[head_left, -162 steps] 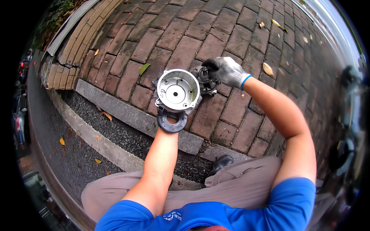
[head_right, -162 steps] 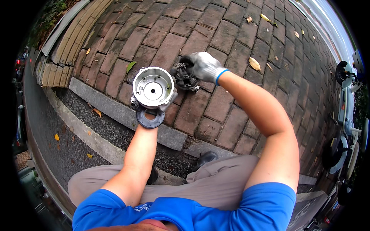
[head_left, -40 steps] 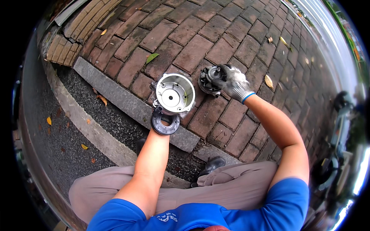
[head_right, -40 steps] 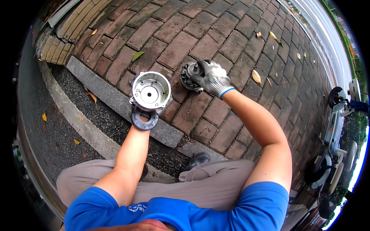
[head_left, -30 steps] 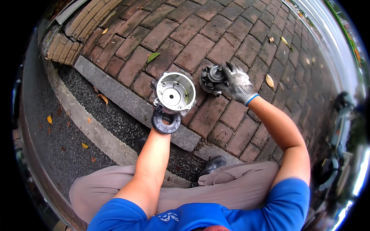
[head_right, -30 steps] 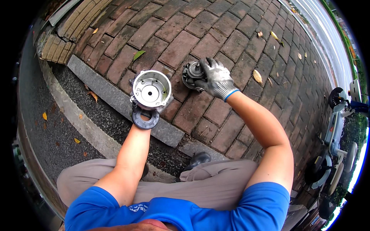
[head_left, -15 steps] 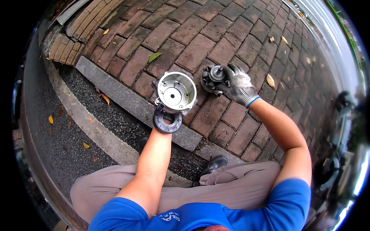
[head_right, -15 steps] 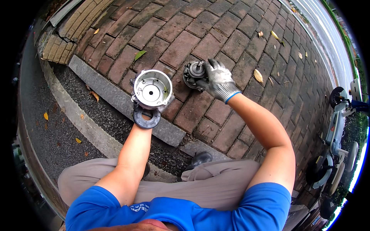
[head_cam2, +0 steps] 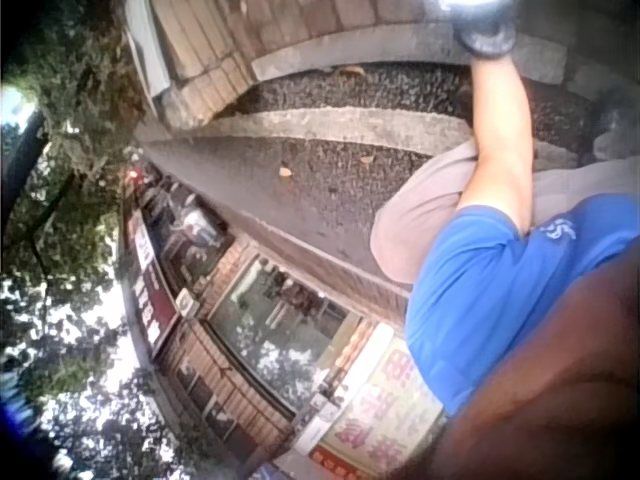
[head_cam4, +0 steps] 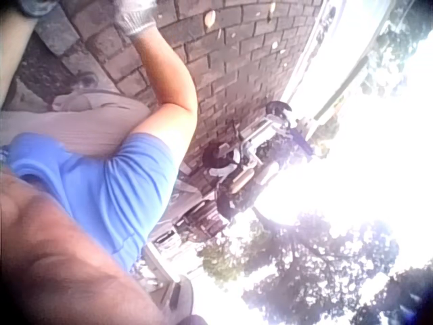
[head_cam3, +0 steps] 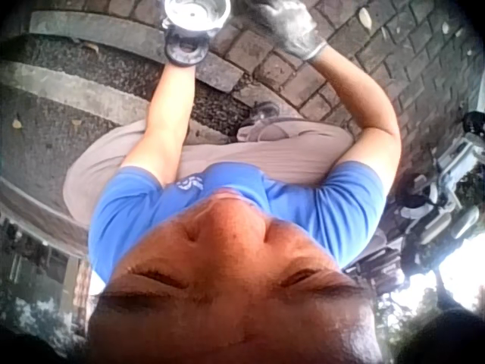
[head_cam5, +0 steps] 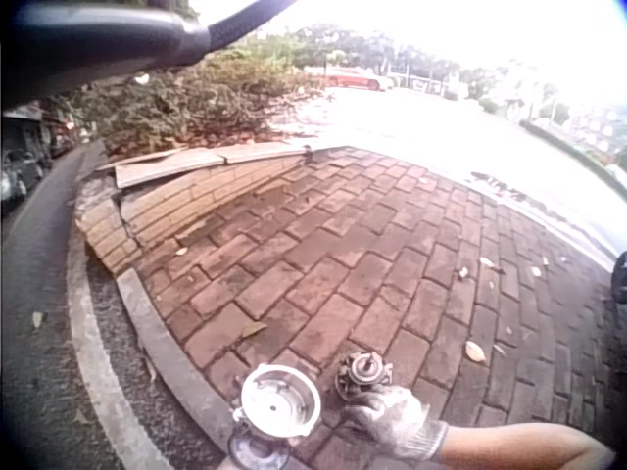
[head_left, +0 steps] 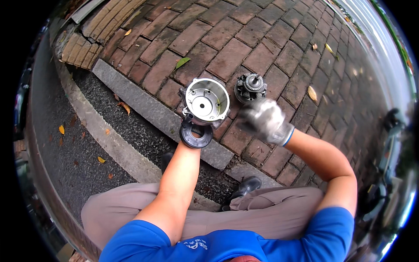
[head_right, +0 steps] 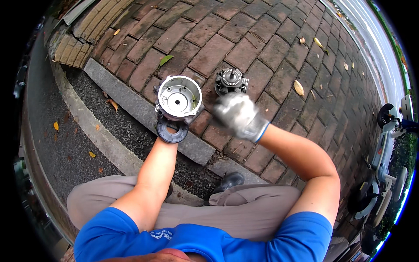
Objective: The person holds a metal compressor housing, removes a circular end plate, and rotates the internal components to show the pistons and internal mechanism.
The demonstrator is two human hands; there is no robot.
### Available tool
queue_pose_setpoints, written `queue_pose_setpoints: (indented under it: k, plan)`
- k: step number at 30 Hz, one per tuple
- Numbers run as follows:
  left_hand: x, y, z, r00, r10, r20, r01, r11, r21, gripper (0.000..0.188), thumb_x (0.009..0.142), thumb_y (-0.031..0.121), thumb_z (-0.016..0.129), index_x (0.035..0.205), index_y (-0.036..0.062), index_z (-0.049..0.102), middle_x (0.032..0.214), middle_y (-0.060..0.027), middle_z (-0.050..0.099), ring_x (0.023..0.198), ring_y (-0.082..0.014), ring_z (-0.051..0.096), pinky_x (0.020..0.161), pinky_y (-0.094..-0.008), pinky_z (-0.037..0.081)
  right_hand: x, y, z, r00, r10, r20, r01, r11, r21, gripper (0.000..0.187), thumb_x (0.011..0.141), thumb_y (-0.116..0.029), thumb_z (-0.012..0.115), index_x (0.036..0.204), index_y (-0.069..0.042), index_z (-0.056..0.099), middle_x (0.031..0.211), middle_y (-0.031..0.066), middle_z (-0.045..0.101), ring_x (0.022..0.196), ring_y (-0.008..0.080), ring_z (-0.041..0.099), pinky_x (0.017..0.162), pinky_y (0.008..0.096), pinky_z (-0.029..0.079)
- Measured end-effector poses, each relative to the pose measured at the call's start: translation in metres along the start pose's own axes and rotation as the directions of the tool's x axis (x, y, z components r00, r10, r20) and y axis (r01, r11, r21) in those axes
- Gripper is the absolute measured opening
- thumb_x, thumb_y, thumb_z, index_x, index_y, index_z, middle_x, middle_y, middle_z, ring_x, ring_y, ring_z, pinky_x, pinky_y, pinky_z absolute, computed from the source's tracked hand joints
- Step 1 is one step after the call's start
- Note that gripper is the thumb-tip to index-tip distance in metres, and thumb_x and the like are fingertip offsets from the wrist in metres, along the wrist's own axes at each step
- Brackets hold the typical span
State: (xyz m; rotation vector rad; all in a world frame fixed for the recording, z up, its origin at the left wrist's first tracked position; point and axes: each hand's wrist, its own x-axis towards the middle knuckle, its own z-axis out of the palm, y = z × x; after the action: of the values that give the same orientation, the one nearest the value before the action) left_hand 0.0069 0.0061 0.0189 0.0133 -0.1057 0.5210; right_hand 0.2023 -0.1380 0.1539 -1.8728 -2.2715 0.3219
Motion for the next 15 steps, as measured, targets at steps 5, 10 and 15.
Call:
queue_pose_setpoints:
  k: [5,10,15]
  plan:
    - [-0.002,-0.001,-0.02,0.968,-0.157,0.193,0.158,0.987,0.013,0.063,0.105,0.056,0.037,0.148,0.0104,0.042,0.147,-0.0104,0.051,0.128,-0.028,0.053,0.106,-0.0436,0.047,0.002,-0.054,0.02,0.853,-0.372,-0.366,0.329,0.928,-0.176,0.053,0.066,-0.037,0.084,0.111,-0.013,0.072,0.103,0.006,0.07,0.088,0.0234,0.07,0.072,0.0386,0.058]
    - [-0.018,0.008,-0.042,0.923,-0.374,-0.093,0.335,0.897,-0.288,0.064,0.101,0.053,0.046,0.147,0.0086,0.042,0.144,-0.0089,0.049,0.124,-0.0228,0.05,0.107,-0.0376,0.043,0.019,-0.075,0.03,0.91,-0.272,-0.312,0.192,0.945,-0.265,0.035,0.072,-0.031,0.076,0.102,-0.013,0.072,0.096,0.0052,0.068,0.084,0.0239,0.068,0.068,0.0383,0.058]
    - [-0.014,0.005,-0.049,0.938,-0.308,0.159,0.344,0.889,-0.304,0.053,0.104,0.042,0.042,0.147,0.0105,0.043,0.155,-0.0082,0.041,0.139,-0.019,0.041,0.12,-0.0357,0.032,0.021,-0.088,0.032,0.924,-0.222,-0.312,0.146,0.958,-0.248,0.028,0.069,-0.025,0.07,0.094,-0.014,0.074,0.095,0.0043,0.065,0.085,0.0224,0.066,0.07,0.0394,0.059]
